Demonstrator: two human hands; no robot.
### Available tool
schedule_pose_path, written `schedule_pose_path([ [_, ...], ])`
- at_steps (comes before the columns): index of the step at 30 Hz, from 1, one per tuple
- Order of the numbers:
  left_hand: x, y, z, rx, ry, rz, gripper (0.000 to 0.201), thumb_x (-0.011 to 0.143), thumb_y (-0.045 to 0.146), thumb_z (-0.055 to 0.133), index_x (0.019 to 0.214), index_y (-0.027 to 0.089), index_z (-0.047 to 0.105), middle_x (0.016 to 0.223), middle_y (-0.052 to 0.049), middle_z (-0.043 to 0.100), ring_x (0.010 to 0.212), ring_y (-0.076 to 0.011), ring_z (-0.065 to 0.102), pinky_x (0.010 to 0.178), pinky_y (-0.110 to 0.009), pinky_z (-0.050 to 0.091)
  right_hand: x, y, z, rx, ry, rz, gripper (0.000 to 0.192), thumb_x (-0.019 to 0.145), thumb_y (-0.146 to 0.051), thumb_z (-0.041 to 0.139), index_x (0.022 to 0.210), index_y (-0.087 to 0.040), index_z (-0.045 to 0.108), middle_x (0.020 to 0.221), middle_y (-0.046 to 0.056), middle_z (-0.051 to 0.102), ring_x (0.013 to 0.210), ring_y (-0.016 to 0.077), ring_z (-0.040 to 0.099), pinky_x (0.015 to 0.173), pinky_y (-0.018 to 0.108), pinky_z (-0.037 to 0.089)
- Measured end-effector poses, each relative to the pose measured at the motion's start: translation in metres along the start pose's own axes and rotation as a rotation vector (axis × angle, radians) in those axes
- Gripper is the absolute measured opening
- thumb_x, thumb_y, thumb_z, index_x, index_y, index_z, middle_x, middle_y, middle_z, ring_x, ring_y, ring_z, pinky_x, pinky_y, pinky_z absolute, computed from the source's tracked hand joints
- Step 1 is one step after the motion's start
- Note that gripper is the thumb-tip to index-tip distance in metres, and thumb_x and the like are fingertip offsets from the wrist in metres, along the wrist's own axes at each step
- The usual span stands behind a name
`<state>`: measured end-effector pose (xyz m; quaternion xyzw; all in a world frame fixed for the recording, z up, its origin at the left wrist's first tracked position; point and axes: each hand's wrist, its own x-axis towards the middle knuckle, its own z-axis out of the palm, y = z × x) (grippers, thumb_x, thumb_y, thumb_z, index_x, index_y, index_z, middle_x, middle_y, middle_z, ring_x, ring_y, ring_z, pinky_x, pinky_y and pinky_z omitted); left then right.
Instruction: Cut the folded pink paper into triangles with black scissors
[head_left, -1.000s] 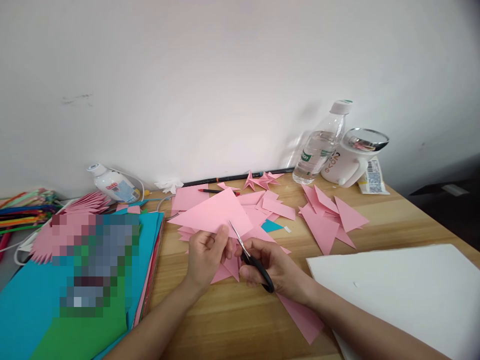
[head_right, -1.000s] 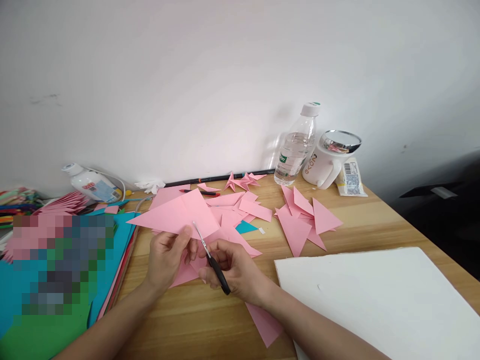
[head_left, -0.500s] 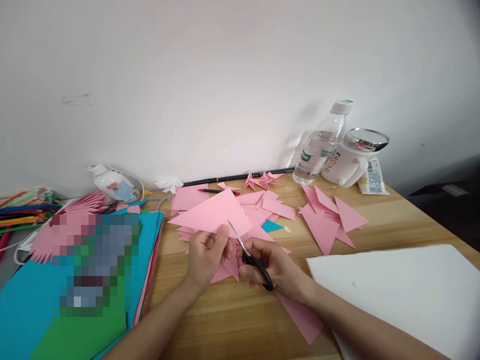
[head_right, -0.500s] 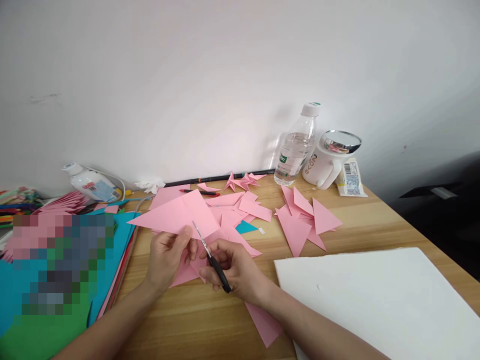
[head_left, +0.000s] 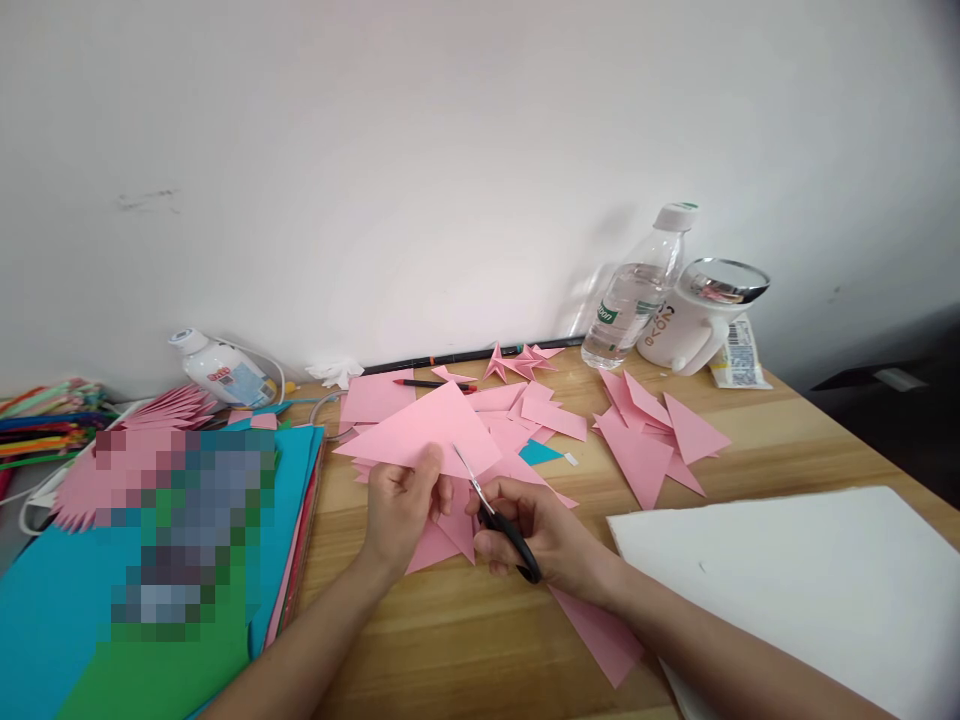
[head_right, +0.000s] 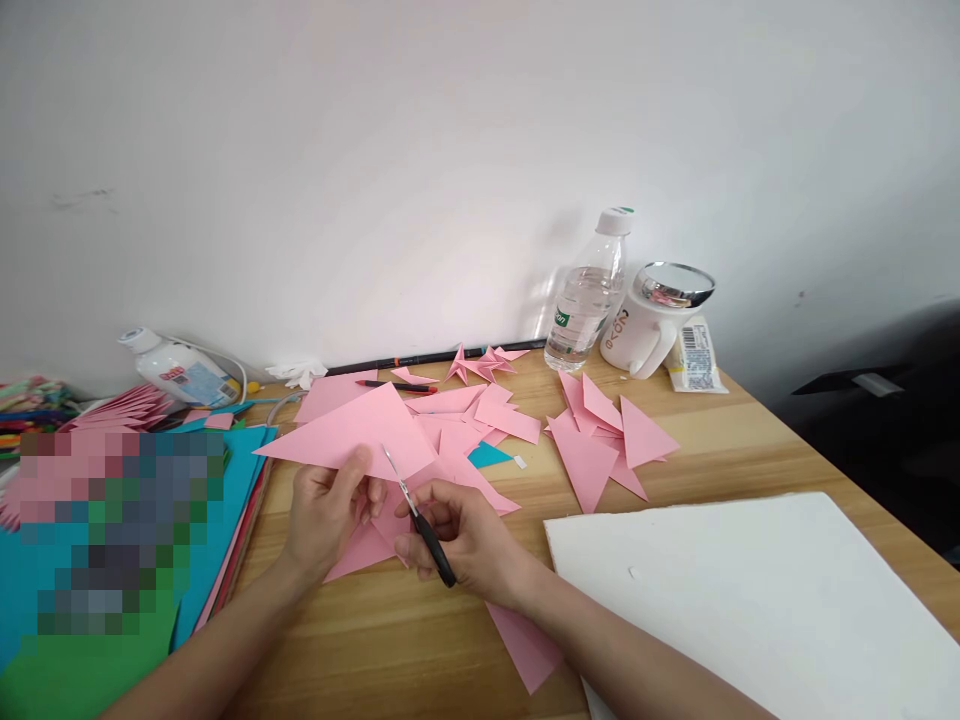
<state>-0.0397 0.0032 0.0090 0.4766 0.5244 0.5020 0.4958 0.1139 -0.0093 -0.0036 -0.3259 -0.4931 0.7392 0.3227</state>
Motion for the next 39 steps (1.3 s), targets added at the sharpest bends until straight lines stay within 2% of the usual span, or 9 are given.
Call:
schedule_pose_path([
  [7,-0.0032,-0.0033,0.0020,0.021,-0.099,0.036,0.043,0.081,0.036,0.046,0.044,0.015,0.047,0.039,0.001,0.046,0.036,-0.0077,0.041,0.036,-0.021,0.029,-0.0006,-0.0036,-0.0021,-0.005,-0.024,-0.087,0.031,0.063,-0.031,0.073,0.073,-0.016,0.048,0.060,-0.006,0.047,0.054,0.0070,0.043,0.051,0.019,0.035],
  [19,-0.0030,-0.0019,0.0005,0.073,-0.101,0.069,0.042,0.082,0.033,0.045,0.044,0.015,0.047,0.040,0.001,0.046,0.036,-0.0082,0.042,0.037,-0.022,0.030,-0.0022,-0.0030,-0.0020,0.005,-0.013,-0.082,0.031,0.064,-0.030,0.073,0.071,-0.017,0.046,0.057,-0.007,0.043,0.052,0.0065,0.040,0.049,0.019,0.032],
  [39,-0.0039,-0.0003,0.0016,0.084,-0.089,0.063,0.043,0.082,0.034,0.046,0.042,0.015,0.046,0.038,0.001,0.045,0.036,-0.0085,0.041,0.037,-0.022,0.030,-0.0018,-0.0034,0.0002,-0.037,0.038,-0.025,0.027,0.066,-0.030,0.071,0.072,-0.017,0.047,0.051,-0.008,0.048,0.044,0.0053,0.040,0.046,0.019,0.032],
])
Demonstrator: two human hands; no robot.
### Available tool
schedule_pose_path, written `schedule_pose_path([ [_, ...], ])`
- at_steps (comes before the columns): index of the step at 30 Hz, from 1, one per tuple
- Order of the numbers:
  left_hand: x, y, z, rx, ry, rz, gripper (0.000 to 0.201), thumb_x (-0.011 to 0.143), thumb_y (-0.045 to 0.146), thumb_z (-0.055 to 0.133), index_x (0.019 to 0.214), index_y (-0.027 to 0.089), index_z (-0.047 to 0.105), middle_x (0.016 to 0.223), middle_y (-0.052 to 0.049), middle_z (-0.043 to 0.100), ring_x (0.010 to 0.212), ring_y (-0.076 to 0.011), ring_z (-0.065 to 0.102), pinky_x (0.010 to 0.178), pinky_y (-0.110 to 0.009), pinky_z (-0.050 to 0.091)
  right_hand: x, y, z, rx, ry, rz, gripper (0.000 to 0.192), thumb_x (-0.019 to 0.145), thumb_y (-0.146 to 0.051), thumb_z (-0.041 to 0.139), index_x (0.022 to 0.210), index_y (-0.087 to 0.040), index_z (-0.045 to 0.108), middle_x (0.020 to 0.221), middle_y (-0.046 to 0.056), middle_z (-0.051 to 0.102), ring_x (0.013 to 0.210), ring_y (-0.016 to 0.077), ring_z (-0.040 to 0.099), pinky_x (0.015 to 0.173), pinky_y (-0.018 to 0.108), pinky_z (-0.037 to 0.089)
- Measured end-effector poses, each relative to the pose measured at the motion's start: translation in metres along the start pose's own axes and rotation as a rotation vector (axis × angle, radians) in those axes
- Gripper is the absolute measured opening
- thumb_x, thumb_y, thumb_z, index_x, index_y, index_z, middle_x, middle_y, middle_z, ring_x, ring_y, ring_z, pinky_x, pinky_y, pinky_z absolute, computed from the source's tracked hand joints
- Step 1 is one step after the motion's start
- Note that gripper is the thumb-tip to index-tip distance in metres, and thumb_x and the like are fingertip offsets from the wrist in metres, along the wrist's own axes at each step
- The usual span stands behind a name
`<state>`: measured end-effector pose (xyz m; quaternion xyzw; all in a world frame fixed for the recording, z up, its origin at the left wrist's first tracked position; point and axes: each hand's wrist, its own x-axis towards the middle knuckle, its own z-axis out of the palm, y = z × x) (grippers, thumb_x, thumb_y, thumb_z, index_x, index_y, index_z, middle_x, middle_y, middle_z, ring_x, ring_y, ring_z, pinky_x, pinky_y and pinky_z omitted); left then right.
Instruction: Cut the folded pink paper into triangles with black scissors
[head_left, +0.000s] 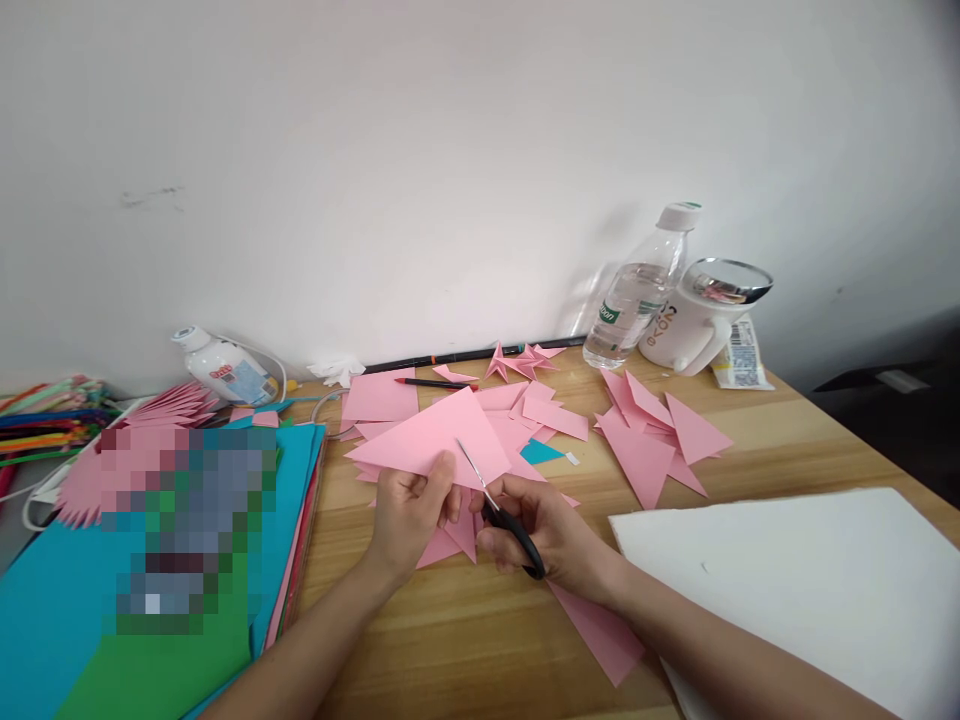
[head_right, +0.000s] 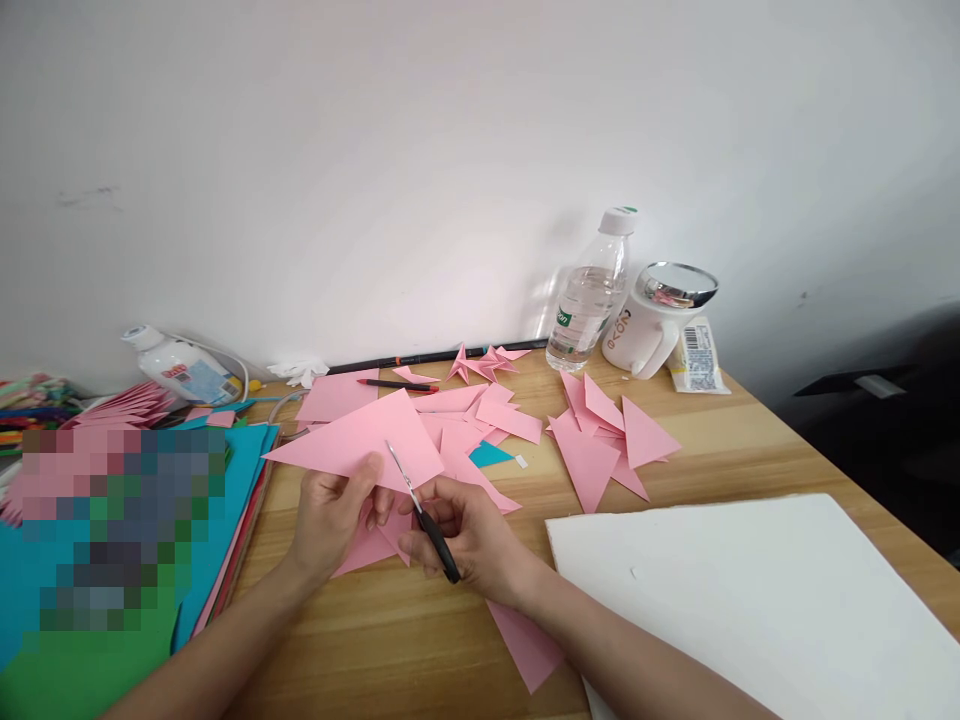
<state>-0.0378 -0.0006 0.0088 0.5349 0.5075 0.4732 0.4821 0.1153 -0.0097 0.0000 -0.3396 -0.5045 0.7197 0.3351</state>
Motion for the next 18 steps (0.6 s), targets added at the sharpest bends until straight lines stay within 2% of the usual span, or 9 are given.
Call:
schedule_pose_path([
  [5,0.0009,0.0006,0.0005,-0.002,-0.001,0.000,0.044,0.082,0.034,0.045,0.041,0.015,0.046,0.037,0.001,0.044,0.035,-0.0080,0.041,0.037,-0.022,0.030,-0.0005,0.0010,0.0004,-0.003,-0.003,0.003,0.026,0.067,-0.031,0.069,0.077,-0.016,0.050,0.050,-0.008,0.048,0.044,0.0054,0.042,0.045,0.019,0.032],
  [13,0.0015,0.0000,-0.0010,0.003,-0.004,-0.029,0.047,0.081,0.040,0.045,0.041,0.015,0.046,0.037,0.000,0.045,0.034,-0.0072,0.040,0.036,-0.021,0.029,0.0002,0.0015,-0.0001,0.021,0.029,0.003,0.032,0.062,-0.034,0.073,0.076,-0.016,0.050,0.051,-0.008,0.048,0.041,0.0042,0.040,0.042,0.018,0.032],
  [18,0.0044,0.0033,-0.0047,-0.017,0.038,-0.045,0.045,0.081,0.041,0.045,0.044,0.015,0.047,0.037,0.001,0.045,0.034,-0.0076,0.040,0.036,-0.021,0.030,0.0022,-0.0024,0.0003,0.009,0.050,0.014,0.037,0.059,-0.039,0.074,0.072,-0.016,0.048,0.051,-0.008,0.048,0.039,0.0045,0.041,0.041,0.018,0.032],
])
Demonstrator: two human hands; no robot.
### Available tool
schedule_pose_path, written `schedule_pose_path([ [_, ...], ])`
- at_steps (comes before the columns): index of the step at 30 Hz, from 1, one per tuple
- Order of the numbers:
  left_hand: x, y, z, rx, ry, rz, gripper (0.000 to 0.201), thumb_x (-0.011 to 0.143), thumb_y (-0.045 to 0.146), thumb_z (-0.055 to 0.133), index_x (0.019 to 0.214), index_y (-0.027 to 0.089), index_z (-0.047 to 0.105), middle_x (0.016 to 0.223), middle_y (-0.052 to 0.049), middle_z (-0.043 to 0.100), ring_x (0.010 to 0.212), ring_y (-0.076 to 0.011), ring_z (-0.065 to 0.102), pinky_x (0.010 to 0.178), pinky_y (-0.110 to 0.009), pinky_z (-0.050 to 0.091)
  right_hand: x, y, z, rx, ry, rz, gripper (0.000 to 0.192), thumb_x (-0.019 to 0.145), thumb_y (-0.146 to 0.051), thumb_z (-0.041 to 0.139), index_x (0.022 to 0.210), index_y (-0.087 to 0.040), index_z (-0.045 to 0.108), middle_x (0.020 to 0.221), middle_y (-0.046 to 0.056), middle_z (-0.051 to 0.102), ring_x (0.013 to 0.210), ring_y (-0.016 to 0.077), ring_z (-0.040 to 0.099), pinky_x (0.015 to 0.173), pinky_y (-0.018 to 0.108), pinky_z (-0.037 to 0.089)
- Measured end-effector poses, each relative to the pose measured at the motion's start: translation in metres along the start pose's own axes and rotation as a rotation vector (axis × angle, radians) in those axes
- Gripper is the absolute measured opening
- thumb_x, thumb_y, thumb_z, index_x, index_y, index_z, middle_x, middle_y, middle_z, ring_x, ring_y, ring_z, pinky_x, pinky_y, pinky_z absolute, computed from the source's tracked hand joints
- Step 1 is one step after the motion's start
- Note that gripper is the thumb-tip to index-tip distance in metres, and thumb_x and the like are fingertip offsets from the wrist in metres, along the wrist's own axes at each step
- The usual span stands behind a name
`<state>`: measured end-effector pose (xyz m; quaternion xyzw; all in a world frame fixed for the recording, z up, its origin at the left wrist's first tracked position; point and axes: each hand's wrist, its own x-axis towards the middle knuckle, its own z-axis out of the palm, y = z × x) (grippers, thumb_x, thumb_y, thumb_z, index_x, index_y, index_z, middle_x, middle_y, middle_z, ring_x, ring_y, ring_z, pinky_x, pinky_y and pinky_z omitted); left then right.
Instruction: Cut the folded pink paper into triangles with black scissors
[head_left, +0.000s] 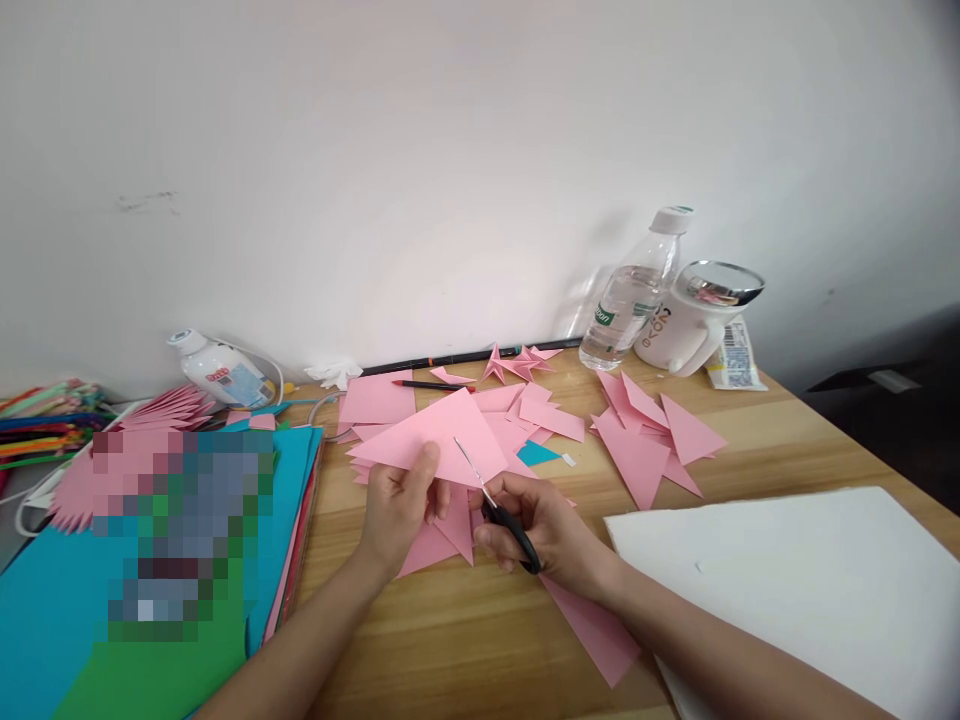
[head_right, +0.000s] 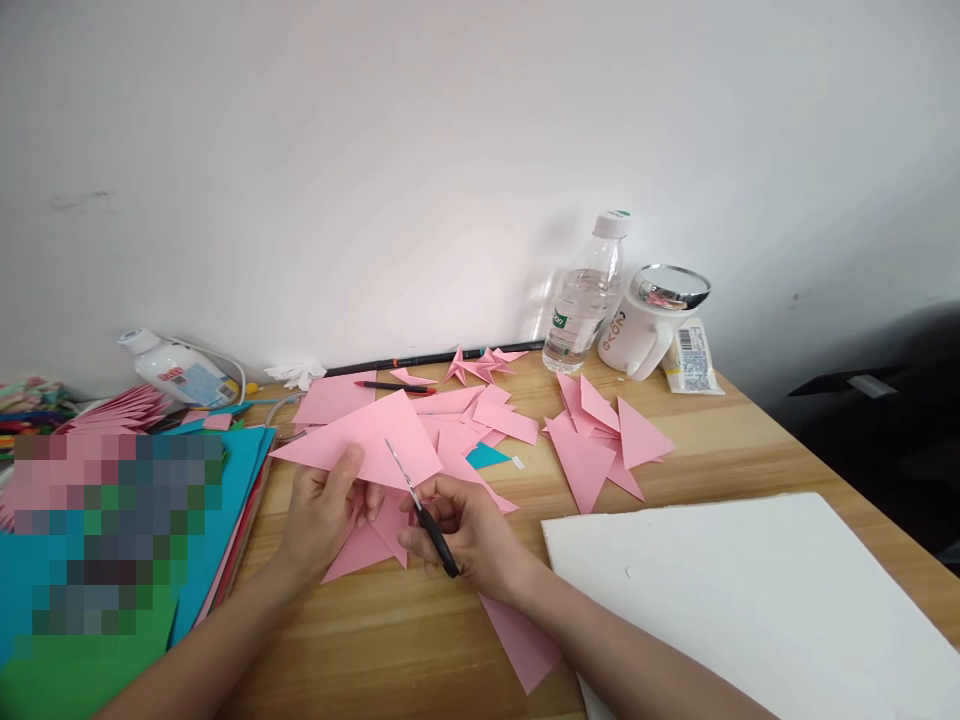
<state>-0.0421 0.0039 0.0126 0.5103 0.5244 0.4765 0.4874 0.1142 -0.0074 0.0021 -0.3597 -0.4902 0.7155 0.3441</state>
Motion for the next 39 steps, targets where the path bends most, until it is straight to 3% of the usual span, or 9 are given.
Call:
schedule_pose_path([
  [5,0.004,0.000,-0.002,-0.036,0.006,-0.024,0.039,0.080,0.039,0.049,0.050,0.015,0.048,0.038,0.002,0.047,0.032,-0.0068,0.039,0.032,-0.019,0.027,-0.001,-0.001,0.000,0.006,-0.008,0.017,0.038,0.059,-0.041,0.074,0.074,-0.017,0.049,0.052,-0.007,0.049,0.040,0.0054,0.042,0.042,0.019,0.034],
  [13,-0.001,0.000,0.000,0.014,-0.079,-0.028,0.041,0.081,0.038,0.047,0.048,0.014,0.048,0.036,0.002,0.046,0.029,-0.0068,0.038,0.029,-0.019,0.027,-0.002,-0.001,-0.004,0.079,-0.033,-0.039,0.038,0.057,-0.031,0.077,0.082,-0.013,0.053,0.067,-0.001,0.053,0.058,0.0089,0.045,0.054,0.021,0.037],
  [20,-0.003,0.004,0.002,0.022,-0.053,-0.021,0.041,0.081,0.036,0.046,0.047,0.014,0.048,0.035,0.002,0.046,0.029,-0.0065,0.039,0.029,-0.018,0.029,0.000,0.000,-0.003,0.068,-0.021,-0.054,0.038,0.059,-0.036,0.075,0.083,-0.014,0.055,0.068,0.000,0.052,0.061,0.0111,0.045,0.057,0.023,0.037],
  [39,-0.005,0.008,0.004,0.024,-0.052,-0.053,0.045,0.081,0.038,0.046,0.043,0.014,0.047,0.033,0.002,0.045,0.025,-0.0054,0.038,0.026,-0.016,0.028,0.000,0.003,-0.003,0.063,-0.018,-0.058,0.036,0.059,-0.036,0.075,0.078,-0.015,0.053,0.058,-0.006,0.040,0.051,0.0067,0.032,0.046,0.020,0.026],
])
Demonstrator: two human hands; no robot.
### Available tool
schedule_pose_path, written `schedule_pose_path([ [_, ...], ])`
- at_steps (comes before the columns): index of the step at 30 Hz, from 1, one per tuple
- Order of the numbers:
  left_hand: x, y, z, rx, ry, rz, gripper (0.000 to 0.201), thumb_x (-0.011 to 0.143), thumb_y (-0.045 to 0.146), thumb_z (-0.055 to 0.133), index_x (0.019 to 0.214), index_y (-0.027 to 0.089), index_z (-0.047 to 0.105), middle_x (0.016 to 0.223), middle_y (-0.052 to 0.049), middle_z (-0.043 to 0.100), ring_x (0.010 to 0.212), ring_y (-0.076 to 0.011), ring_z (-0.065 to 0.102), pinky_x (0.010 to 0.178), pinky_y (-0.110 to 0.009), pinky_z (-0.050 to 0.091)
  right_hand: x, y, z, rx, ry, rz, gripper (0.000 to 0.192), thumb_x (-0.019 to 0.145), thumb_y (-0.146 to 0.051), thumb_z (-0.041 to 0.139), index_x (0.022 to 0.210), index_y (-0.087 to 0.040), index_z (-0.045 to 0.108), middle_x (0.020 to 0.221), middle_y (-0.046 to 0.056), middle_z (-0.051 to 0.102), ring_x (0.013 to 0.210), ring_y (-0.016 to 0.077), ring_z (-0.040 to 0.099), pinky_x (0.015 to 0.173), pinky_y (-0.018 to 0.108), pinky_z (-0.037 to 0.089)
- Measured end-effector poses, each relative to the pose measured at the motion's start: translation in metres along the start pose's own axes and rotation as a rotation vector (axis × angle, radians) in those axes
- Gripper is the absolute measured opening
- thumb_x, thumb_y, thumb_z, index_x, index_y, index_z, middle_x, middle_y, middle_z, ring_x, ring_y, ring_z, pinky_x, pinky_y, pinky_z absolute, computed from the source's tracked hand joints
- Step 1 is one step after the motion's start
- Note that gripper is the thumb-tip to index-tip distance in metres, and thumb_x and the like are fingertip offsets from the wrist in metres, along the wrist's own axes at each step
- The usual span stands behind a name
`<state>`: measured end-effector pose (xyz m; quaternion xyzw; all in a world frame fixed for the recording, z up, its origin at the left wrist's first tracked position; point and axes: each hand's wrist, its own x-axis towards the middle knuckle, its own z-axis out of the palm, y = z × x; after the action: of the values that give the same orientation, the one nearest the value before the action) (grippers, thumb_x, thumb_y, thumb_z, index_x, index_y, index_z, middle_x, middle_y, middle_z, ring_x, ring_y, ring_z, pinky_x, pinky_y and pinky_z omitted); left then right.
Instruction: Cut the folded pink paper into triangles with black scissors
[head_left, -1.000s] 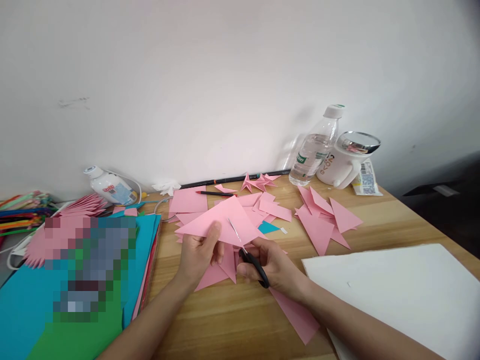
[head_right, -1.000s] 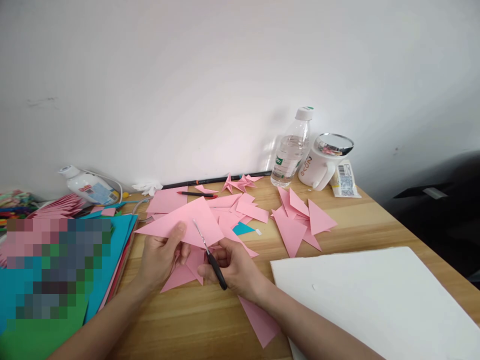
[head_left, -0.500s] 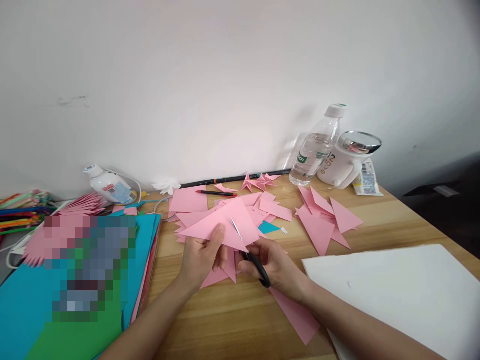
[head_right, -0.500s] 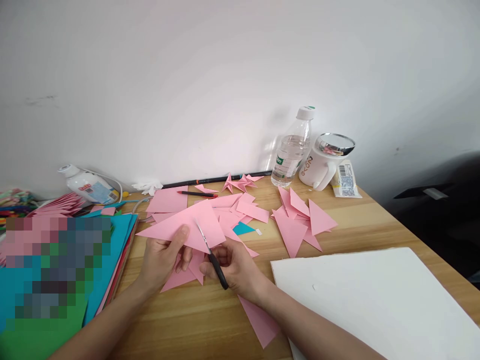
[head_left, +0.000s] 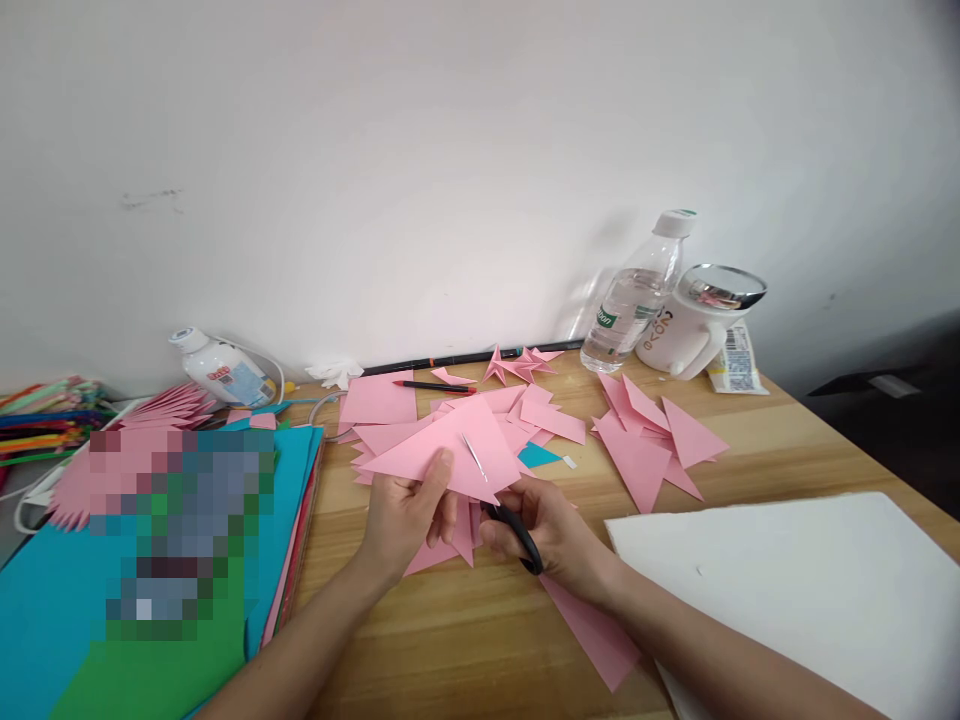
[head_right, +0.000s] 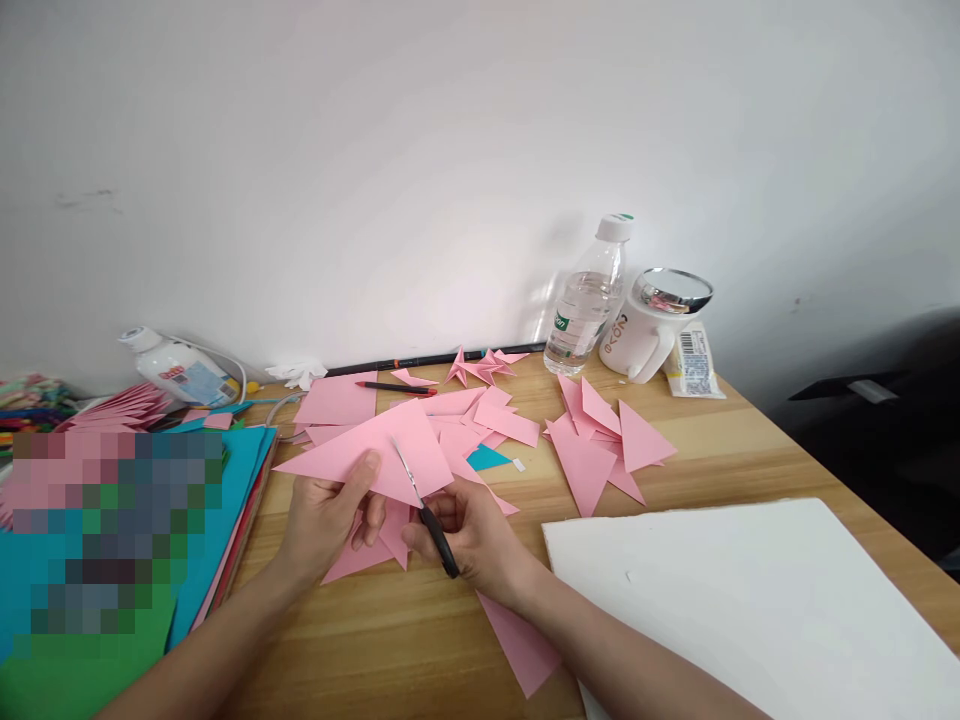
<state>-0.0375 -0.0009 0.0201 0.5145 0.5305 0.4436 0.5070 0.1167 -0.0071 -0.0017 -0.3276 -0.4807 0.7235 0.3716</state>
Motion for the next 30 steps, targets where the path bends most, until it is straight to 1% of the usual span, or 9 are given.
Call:
schedule_pose_path([
  [12,0.0006,-0.0046,-0.0010,-0.028,-0.009,0.011,0.042,0.081,0.036,0.046,0.046,0.014,0.048,0.034,0.002,0.046,0.026,-0.0060,0.039,0.026,-0.017,0.028,0.0007,-0.0001,0.0002,-0.065,0.040,0.018,0.034,0.058,-0.037,0.074,0.076,-0.015,0.055,0.056,-0.005,0.043,0.049,0.0074,0.037,0.046,0.020,0.029],
  [17,0.0002,-0.0021,-0.0001,-0.040,-0.002,0.011,0.042,0.081,0.035,0.047,0.045,0.014,0.048,0.033,0.002,0.046,0.026,-0.0061,0.039,0.026,-0.017,0.027,0.0011,0.0008,-0.0003,-0.084,0.042,0.016,0.032,0.060,-0.036,0.074,0.074,-0.014,0.055,0.055,-0.005,0.043,0.048,0.0069,0.037,0.046,0.020,0.029],
  [22,0.0003,-0.0009,0.0003,-0.047,-0.001,0.010,0.042,0.081,0.036,0.048,0.045,0.014,0.047,0.033,0.002,0.045,0.026,-0.0062,0.038,0.025,-0.017,0.027,0.0003,0.0021,-0.0008,-0.096,0.056,0.023,0.033,0.060,-0.037,0.073,0.076,-0.014,0.056,0.055,-0.005,0.046,0.047,0.0074,0.040,0.044,0.020,0.032],
  [30,0.0007,-0.0041,-0.0005,-0.066,-0.011,0.016,0.043,0.080,0.037,0.048,0.044,0.013,0.047,0.033,0.002,0.046,0.025,-0.0061,0.038,0.026,-0.017,0.027,0.0014,0.0050,-0.0019,-0.071,0.061,0.011,0.030,0.061,-0.031,0.074,0.076,-0.014,0.055,0.052,-0.006,0.047,0.043,0.0060,0.040,0.042,0.019,0.032],
])
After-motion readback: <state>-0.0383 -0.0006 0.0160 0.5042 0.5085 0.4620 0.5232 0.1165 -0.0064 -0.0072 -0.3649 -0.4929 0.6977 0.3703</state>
